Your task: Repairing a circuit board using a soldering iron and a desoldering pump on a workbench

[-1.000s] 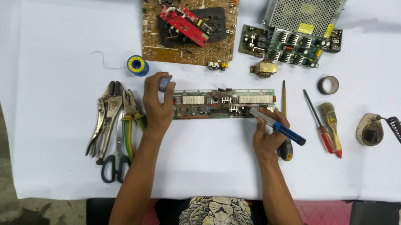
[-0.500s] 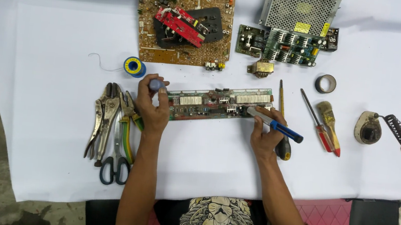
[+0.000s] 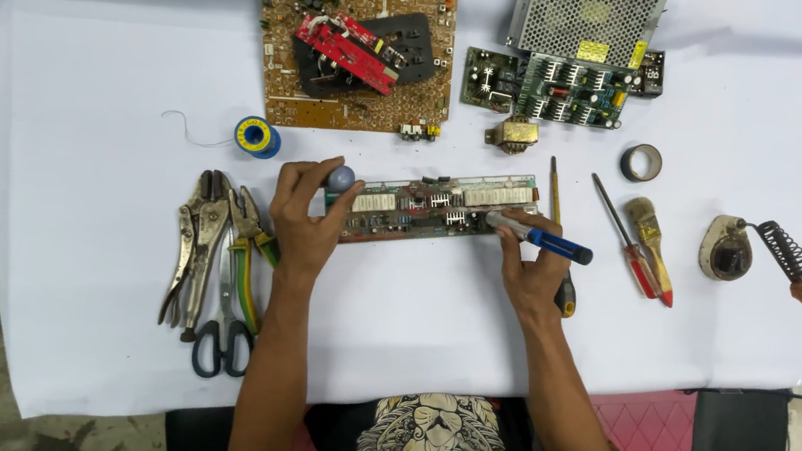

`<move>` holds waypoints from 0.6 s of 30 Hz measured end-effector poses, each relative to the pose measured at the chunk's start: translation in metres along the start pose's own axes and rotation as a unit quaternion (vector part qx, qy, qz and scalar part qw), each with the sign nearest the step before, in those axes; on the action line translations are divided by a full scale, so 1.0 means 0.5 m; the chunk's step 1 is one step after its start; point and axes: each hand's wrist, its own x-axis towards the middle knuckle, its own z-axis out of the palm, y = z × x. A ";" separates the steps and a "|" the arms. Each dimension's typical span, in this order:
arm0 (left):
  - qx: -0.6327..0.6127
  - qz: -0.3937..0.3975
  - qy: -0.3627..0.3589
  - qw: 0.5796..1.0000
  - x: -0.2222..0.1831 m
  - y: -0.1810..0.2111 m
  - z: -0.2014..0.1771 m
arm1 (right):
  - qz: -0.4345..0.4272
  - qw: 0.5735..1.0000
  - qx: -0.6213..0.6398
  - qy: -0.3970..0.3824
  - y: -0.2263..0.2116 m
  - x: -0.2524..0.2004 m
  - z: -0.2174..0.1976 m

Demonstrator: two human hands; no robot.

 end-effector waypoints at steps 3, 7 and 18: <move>0.037 -0.002 0.049 0.998 -0.017 -0.026 0.000 | -0.001 0.999 -0.011 0.038 0.000 0.000 0.021; 0.057 0.001 0.115 0.992 -0.034 -0.072 0.004 | 0.004 0.999 -0.011 0.047 -0.002 -0.005 0.025; -0.054 -0.003 -0.059 0.997 -0.024 -0.024 0.007 | 0.010 0.999 -0.023 0.021 -0.002 0.012 0.007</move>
